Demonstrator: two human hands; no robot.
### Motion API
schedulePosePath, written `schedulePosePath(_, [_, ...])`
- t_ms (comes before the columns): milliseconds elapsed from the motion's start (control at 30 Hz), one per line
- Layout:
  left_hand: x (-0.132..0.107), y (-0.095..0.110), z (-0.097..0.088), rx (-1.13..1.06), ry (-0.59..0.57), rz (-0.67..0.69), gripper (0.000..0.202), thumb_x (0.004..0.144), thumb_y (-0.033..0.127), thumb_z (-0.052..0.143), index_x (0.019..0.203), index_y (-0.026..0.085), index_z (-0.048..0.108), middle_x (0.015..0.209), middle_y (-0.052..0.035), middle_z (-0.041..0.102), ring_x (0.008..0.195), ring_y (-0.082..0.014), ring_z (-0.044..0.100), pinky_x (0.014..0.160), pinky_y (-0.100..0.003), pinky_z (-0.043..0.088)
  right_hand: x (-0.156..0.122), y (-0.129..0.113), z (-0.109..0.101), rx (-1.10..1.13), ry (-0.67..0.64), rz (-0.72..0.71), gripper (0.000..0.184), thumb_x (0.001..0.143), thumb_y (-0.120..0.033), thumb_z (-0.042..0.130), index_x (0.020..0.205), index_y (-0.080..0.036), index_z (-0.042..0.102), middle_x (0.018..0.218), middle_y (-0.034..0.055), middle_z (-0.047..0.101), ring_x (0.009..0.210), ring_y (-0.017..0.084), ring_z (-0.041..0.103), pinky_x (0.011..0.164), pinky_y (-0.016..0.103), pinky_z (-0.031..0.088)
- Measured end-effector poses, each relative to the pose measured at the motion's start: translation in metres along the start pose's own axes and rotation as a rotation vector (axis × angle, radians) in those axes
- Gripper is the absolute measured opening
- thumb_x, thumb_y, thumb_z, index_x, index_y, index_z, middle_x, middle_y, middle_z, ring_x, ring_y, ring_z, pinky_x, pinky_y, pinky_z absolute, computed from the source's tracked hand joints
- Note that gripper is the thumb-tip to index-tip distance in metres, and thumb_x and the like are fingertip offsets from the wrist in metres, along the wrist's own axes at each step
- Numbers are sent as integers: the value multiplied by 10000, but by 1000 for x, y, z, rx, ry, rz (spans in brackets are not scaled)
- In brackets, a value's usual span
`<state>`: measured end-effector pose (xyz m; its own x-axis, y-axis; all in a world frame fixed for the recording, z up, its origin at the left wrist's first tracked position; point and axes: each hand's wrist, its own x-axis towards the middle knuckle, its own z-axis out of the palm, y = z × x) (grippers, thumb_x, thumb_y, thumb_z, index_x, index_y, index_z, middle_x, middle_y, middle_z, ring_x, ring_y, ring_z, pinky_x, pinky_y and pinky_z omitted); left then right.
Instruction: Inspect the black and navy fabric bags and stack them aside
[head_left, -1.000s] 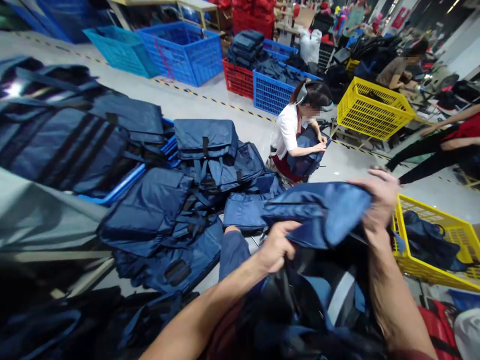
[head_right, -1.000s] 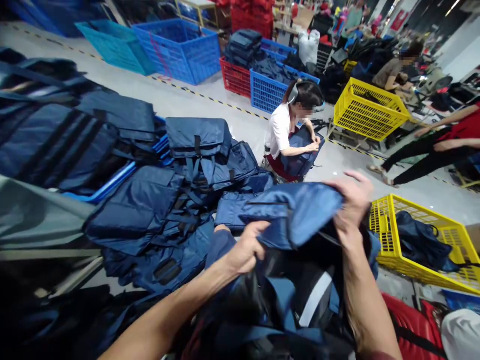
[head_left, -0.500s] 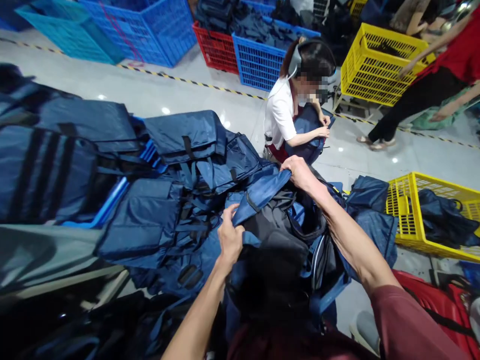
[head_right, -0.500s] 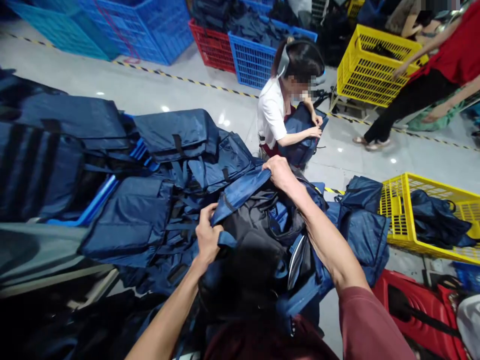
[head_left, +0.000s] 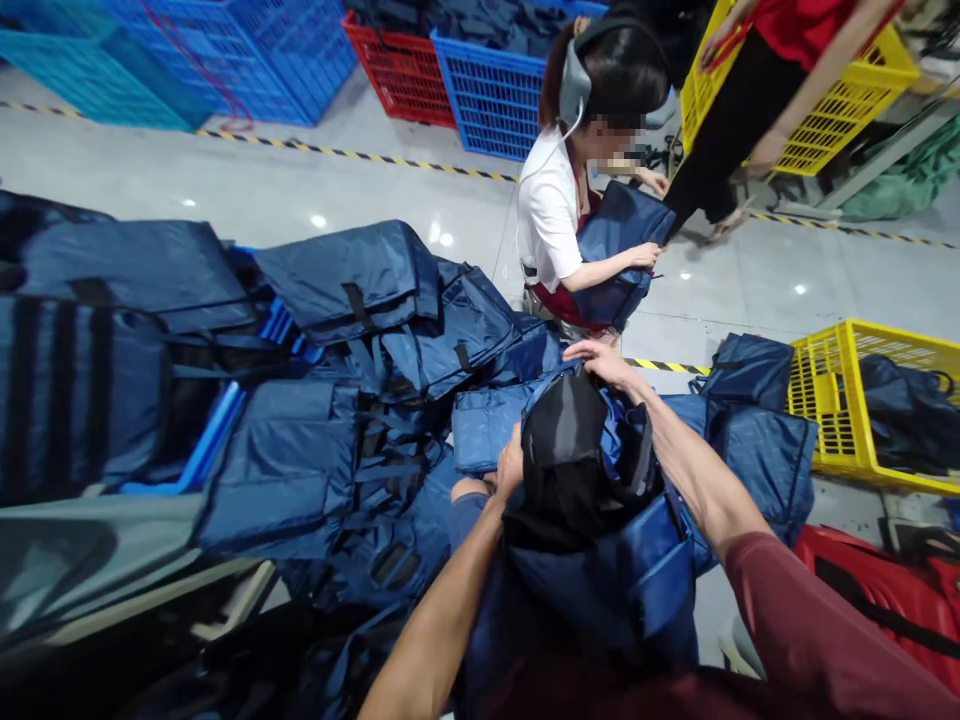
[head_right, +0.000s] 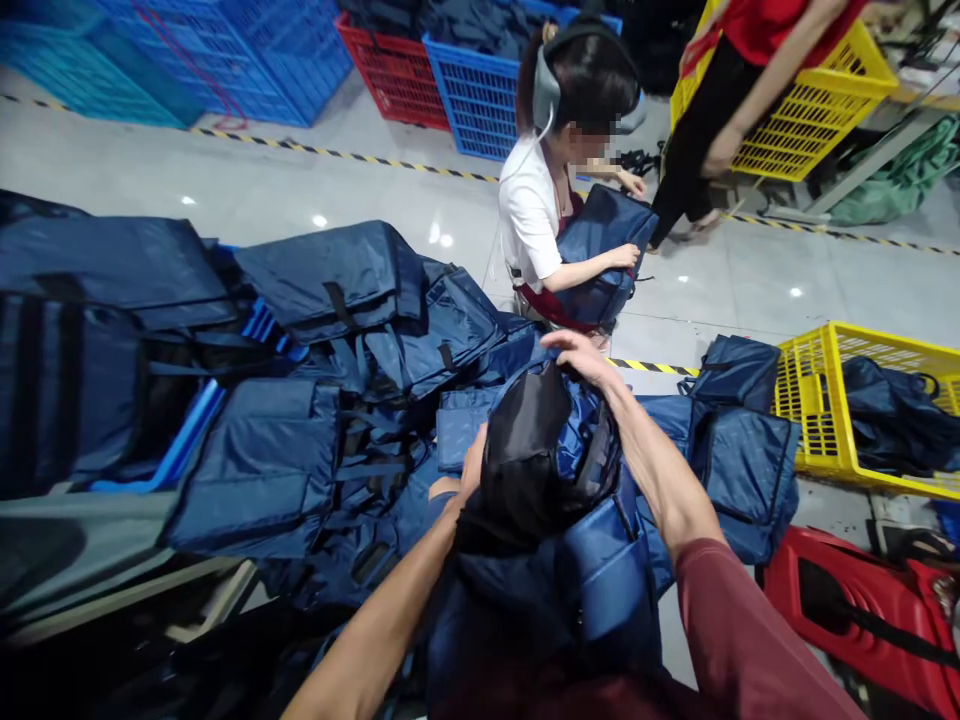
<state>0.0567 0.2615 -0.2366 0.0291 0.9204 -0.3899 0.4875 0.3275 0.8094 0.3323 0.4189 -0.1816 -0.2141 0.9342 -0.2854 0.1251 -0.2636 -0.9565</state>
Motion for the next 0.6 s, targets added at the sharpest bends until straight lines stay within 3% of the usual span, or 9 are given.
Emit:
schedulePosePath(67, [-3,0,-20,2,20,-19,706,884,220,657,1572,97,557,1377,-192,755,1364,-354,684,1131,-438,550,-25,-48,-16,4,88,-151,499,712,-161,621,1196,-167,742,1278,81,800,1204,206,705,1078,350,540])
schedulePosePath(133, [-12,3,-49,6,81,-17,848,850,195,667,1661,114,433,1487,-200,689,1432,-345,638,1216,-496,504,-70,-103,-18,-117,120,-271,417,873,-260,659,1277,-209,748,1340,65,781,1204,212,699,1091,377,537])
schedulePosePath(200, [-29,10,-78,8,200,69,977,823,201,690,1728,159,323,1608,-194,591,1504,-337,575,1291,-534,436,-130,-146,-2,-387,-35,-295,316,1005,-348,625,1257,-239,782,1272,56,799,1148,228,716,1060,392,549])
schedulePosePath(267, [-53,22,-98,11,251,243,1011,852,251,707,1763,223,270,1740,-167,449,1612,-336,450,1356,-555,343,-187,-161,29,-693,-212,-288,321,1051,-357,600,1291,-242,779,1258,76,804,1136,250,730,1049,397,553])
schedulePosePath(333, [-77,35,-102,39,141,391,1024,898,343,746,1785,288,237,1831,-124,310,1698,-340,300,1395,-562,257,-224,-146,60,-1043,-228,-271,474,992,-284,668,1451,-169,698,1366,168,763,1274,319,690,1106,436,524])
schedulePosePath(433, [-99,51,-79,111,-31,381,1210,831,436,886,1803,340,171,1882,-114,157,1739,-375,163,1396,-577,242,-227,-95,77,-1409,-64,-48,671,972,-240,686,1596,-40,539,1338,276,750,1293,380,690,1112,474,491])
schedulePosePath(533, [-93,65,-51,115,0,236,1405,746,316,948,1816,306,38,1876,-172,145,1715,-373,262,1351,-517,363,-191,-59,61,-1449,-5,187,644,1071,-458,631,1616,-125,542,1238,234,803,1181,355,757,1007,424,502])
schedulePosePath(600, [-83,75,-45,158,-14,149,1425,743,207,917,1816,292,-18,1808,-195,352,1616,-357,470,1260,-457,479,-170,-54,50,-1396,-27,196,563,1091,-525,597,1561,-214,615,1268,189,812,1170,327,768,929,367,487])
